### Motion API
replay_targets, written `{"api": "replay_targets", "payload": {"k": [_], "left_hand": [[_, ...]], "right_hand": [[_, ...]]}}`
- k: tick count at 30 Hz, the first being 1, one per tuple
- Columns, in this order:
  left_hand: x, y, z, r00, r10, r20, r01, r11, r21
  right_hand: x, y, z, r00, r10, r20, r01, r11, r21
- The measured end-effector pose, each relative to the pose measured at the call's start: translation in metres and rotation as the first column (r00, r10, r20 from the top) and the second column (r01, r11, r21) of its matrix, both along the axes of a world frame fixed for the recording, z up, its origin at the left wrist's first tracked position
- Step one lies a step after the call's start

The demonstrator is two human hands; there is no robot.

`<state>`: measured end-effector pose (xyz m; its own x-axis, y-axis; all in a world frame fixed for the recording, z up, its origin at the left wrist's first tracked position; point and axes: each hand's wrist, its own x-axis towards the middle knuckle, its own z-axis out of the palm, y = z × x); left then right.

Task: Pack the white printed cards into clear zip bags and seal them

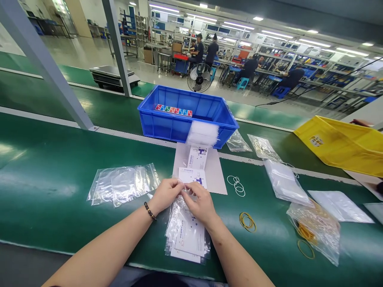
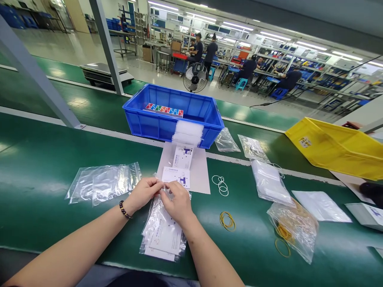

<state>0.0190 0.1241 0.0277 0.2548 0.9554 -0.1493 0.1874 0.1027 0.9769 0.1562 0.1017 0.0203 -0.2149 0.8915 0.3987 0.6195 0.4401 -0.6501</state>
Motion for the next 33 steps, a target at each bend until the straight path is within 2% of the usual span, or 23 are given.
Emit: {"api": "replay_targets", "payload": {"k": [4,8,12,16,20,22,25,28,29,31,32,33], "left_hand": [[0.0,-0.003,0.002,0.993,-0.035,-0.116,0.047,0.993,0.105],[0.001,-0.004,0.001,0.962,-0.078,-0.261,0.127,0.976,0.175],[0.0,-0.001,-0.003,0.946,-0.078,-0.314,0.144,0.971,0.192],[-0.002,0.001,-0.003,0.956,-0.099,-0.276,0.141,0.98,0.137],[0.0,-0.003,0.001,0.963,-0.174,-0.206,0.193,0.978,0.079],[0.0,-0.003,0.002,0.976,-0.167,-0.137,0.172,0.985,0.025],[-0.004,0.001,0.003,0.998,-0.062,-0.026,0.06,0.995,-0.086],[-0.012,0.006,0.008,1.0,-0.028,0.006,0.029,0.986,-0.165],[-0.014,0.007,0.011,1.0,-0.01,-0.011,0.009,0.994,-0.112],[-0.02,0.007,0.018,0.996,0.048,-0.081,-0.037,0.989,0.14],[-0.022,0.006,0.021,0.99,0.052,-0.128,-0.014,0.958,0.286],[-0.024,0.006,0.024,0.982,0.02,-0.188,0.057,0.917,0.395]], "right_hand": [[0.002,0.0,0.005,0.999,-0.037,-0.019,0.035,0.993,-0.113],[0.0,0.001,0.004,0.994,-0.089,0.056,0.096,0.986,-0.134],[-0.008,0.002,-0.002,0.976,-0.177,0.125,0.187,0.98,-0.068],[-0.013,0.004,-0.008,0.96,-0.221,0.171,0.219,0.975,0.027],[-0.007,0.008,-0.008,0.935,-0.309,0.171,0.292,0.949,0.121],[-0.003,0.009,-0.007,0.945,-0.288,0.154,0.264,0.952,0.157],[-0.001,0.008,-0.003,0.976,-0.142,0.166,0.107,0.974,0.2],[0.0,0.005,0.0,0.97,-0.01,0.241,-0.031,0.985,0.167],[0.001,0.004,0.001,0.97,0.025,0.242,-0.059,0.989,0.135],[0.003,0.003,0.005,0.981,0.093,0.171,-0.101,0.994,0.039],[0.005,0.003,0.008,0.986,0.127,0.11,-0.125,0.992,-0.022],[0.008,0.003,0.01,0.987,0.157,0.045,-0.153,0.984,-0.087]]}}
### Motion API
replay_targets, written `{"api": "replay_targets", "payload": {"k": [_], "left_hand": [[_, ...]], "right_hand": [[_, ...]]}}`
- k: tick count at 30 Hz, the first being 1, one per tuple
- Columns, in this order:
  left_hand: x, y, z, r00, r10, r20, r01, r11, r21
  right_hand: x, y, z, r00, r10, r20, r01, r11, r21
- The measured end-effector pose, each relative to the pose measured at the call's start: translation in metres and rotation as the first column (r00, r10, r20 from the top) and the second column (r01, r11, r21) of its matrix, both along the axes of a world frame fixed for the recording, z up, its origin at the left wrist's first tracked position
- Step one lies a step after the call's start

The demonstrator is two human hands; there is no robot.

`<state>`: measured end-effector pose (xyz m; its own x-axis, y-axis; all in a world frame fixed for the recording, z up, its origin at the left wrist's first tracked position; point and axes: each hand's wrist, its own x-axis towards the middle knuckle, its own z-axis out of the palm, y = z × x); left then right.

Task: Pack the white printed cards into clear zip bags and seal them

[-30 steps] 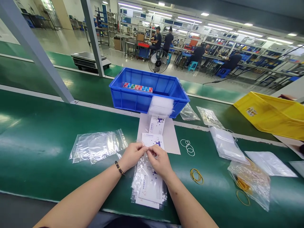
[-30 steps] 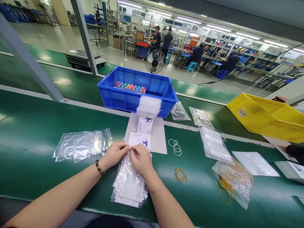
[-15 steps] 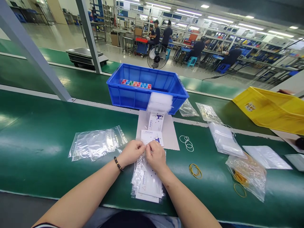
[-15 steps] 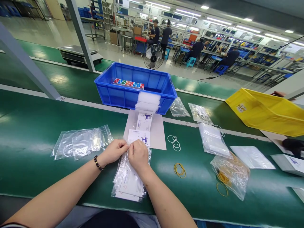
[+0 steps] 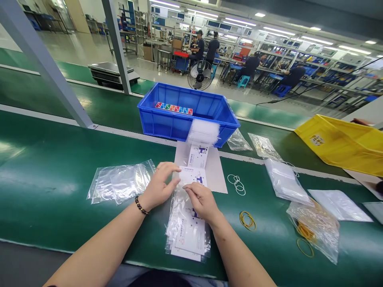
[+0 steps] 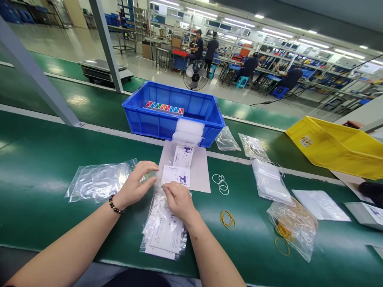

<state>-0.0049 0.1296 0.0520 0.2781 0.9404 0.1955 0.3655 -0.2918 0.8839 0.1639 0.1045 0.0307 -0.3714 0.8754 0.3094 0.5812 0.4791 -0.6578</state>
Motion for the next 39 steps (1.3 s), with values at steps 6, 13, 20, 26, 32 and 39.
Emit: {"api": "replay_targets", "payload": {"k": [6,13,20,26,32,39], "left_hand": [[-0.008,0.002,0.002,0.906,-0.251,-0.342,0.256,0.966,-0.03],[-0.004,0.011,-0.017,0.963,-0.185,-0.194,0.118,0.942,-0.315],[0.001,0.012,-0.029,0.984,-0.177,0.007,0.144,0.778,-0.612],[0.005,0.01,-0.027,0.997,-0.036,0.068,0.068,0.82,-0.568],[0.017,0.009,-0.036,0.973,0.084,0.213,0.066,0.788,-0.612],[0.013,0.004,-0.029,0.96,-0.058,0.273,0.191,0.851,-0.489]], "right_hand": [[0.013,0.001,0.016,0.996,0.059,-0.068,-0.081,0.921,-0.38],[0.029,0.011,0.012,0.997,-0.073,0.031,0.078,0.967,-0.243],[0.042,0.021,-0.007,0.737,-0.385,0.555,0.479,0.877,-0.027],[0.036,0.022,-0.006,0.731,-0.362,0.578,0.487,0.87,-0.071],[0.037,0.023,-0.01,0.858,-0.386,0.34,0.458,0.874,-0.163],[0.038,0.026,-0.005,0.709,-0.539,-0.455,0.238,0.791,-0.564]]}}
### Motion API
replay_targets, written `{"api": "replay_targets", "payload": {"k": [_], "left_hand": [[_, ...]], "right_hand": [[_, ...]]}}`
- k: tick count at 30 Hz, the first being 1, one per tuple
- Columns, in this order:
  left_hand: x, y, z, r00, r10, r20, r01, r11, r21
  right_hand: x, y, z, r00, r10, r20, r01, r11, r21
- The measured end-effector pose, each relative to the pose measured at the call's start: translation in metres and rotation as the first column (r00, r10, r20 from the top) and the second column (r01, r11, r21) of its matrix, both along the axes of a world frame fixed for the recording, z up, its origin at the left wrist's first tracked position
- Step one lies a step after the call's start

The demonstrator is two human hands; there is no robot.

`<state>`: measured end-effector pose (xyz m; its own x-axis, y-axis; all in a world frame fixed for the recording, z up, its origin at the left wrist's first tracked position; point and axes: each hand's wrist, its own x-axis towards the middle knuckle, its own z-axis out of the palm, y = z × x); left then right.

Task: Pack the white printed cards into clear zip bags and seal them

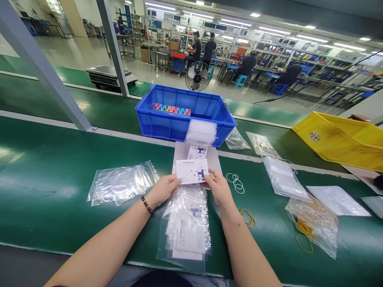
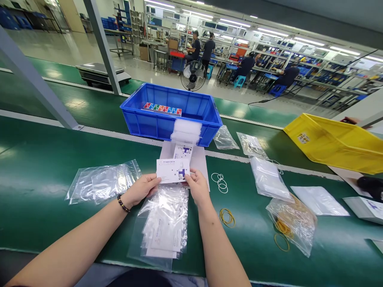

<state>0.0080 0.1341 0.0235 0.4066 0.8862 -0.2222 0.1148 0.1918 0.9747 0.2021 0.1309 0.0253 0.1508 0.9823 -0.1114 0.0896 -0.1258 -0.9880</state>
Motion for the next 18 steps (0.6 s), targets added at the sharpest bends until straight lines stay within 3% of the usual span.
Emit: {"api": "replay_targets", "payload": {"k": [2,4,7,10,12,14,16,18], "left_hand": [[-0.004,-0.001,0.005,0.99,-0.066,-0.127,0.078,0.993,0.094],[-0.007,-0.002,0.01,0.96,-0.143,-0.243,0.186,0.968,0.167],[-0.011,-0.001,0.014,0.933,-0.227,-0.28,0.295,0.926,0.234],[-0.011,-0.001,0.013,0.948,-0.234,-0.217,0.288,0.921,0.263],[-0.009,-0.001,0.01,0.96,-0.216,-0.18,0.259,0.929,0.265],[-0.005,-0.003,0.009,0.975,-0.181,-0.132,0.211,0.94,0.27],[-0.001,-0.006,0.008,0.991,-0.122,-0.056,0.133,0.954,0.27],[0.003,-0.008,0.008,0.998,-0.06,0.034,0.051,0.974,0.22]], "right_hand": [[0.0,-0.002,0.004,0.983,-0.041,-0.179,0.049,0.998,0.041],[0.002,-0.003,0.008,0.964,-0.12,-0.238,0.146,0.985,0.095],[0.005,-0.005,0.011,0.962,-0.146,-0.23,0.179,0.976,0.127],[0.007,-0.005,0.012,0.982,-0.113,-0.154,0.133,0.983,0.128],[0.007,-0.006,0.013,0.996,-0.033,-0.083,0.042,0.992,0.116],[0.006,-0.008,0.015,0.988,0.153,0.007,-0.153,0.984,0.095],[0.003,-0.01,0.017,0.911,0.401,0.095,-0.407,0.912,0.056],[0.002,-0.012,0.019,0.797,0.589,0.136,-0.593,0.805,-0.005]]}}
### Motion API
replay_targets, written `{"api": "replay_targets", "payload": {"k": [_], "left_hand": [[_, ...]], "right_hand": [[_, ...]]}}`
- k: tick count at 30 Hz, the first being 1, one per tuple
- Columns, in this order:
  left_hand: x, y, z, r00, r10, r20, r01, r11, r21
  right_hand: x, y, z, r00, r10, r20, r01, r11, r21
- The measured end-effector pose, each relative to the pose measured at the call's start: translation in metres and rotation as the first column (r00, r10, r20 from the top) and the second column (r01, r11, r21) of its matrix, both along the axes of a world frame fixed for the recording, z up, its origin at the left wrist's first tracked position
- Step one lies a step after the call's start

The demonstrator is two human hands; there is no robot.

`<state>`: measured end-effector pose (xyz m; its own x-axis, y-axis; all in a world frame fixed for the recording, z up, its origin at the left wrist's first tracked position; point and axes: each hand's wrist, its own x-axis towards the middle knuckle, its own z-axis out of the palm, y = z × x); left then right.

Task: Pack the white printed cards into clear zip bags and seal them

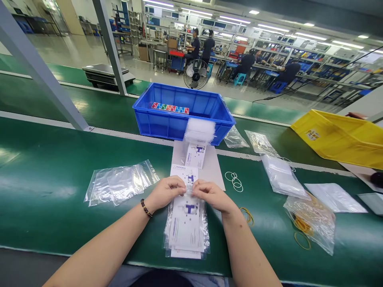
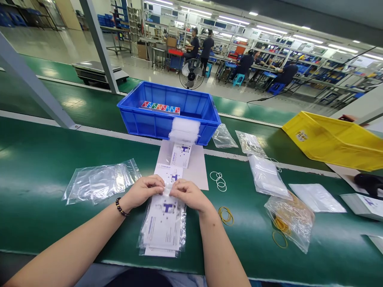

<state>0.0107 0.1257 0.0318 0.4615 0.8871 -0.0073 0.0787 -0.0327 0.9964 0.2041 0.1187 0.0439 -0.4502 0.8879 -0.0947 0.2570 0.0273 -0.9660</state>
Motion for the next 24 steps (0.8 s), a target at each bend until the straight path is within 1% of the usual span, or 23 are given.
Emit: {"api": "replay_targets", "payload": {"k": [1,3,6,8,11,15,20,22,24], "left_hand": [[0.001,-0.001,0.0,0.999,0.017,0.034,-0.016,0.999,-0.047],[0.003,-0.002,0.001,0.997,0.03,0.073,-0.018,0.987,-0.157],[0.002,-0.001,0.0,0.996,0.053,0.067,-0.031,0.956,-0.291],[0.002,0.0,-0.001,0.998,0.054,0.03,-0.041,0.942,-0.334],[0.002,0.0,-0.003,0.999,0.048,-0.007,-0.048,0.95,-0.308],[0.003,-0.001,-0.004,0.998,0.063,0.002,-0.06,0.963,-0.263],[0.004,-0.002,-0.004,0.996,0.089,-0.033,-0.094,0.967,-0.235],[0.004,-0.002,-0.004,0.994,0.097,-0.056,-0.107,0.973,-0.205],[0.004,-0.002,-0.004,0.994,0.094,-0.062,-0.104,0.977,-0.189]], "right_hand": [[0.0,-0.001,0.001,0.998,0.061,0.016,-0.06,0.998,-0.03],[-0.001,-0.002,0.001,0.996,0.088,0.019,-0.086,0.992,-0.096],[-0.001,-0.003,0.001,1.0,0.014,-0.004,-0.014,0.99,-0.139],[-0.002,-0.003,0.001,0.998,-0.048,-0.031,0.043,0.989,-0.139],[-0.004,-0.003,0.0,0.993,-0.108,-0.047,0.1,0.985,-0.143],[-0.007,-0.003,-0.001,0.991,-0.134,-0.004,0.132,0.98,-0.146],[-0.013,-0.004,0.0,0.982,-0.175,0.078,0.177,0.984,-0.028],[-0.015,-0.005,0.002,0.979,-0.168,0.118,0.168,0.986,0.012],[-0.015,-0.005,0.003,0.979,-0.156,0.134,0.154,0.988,0.021]]}}
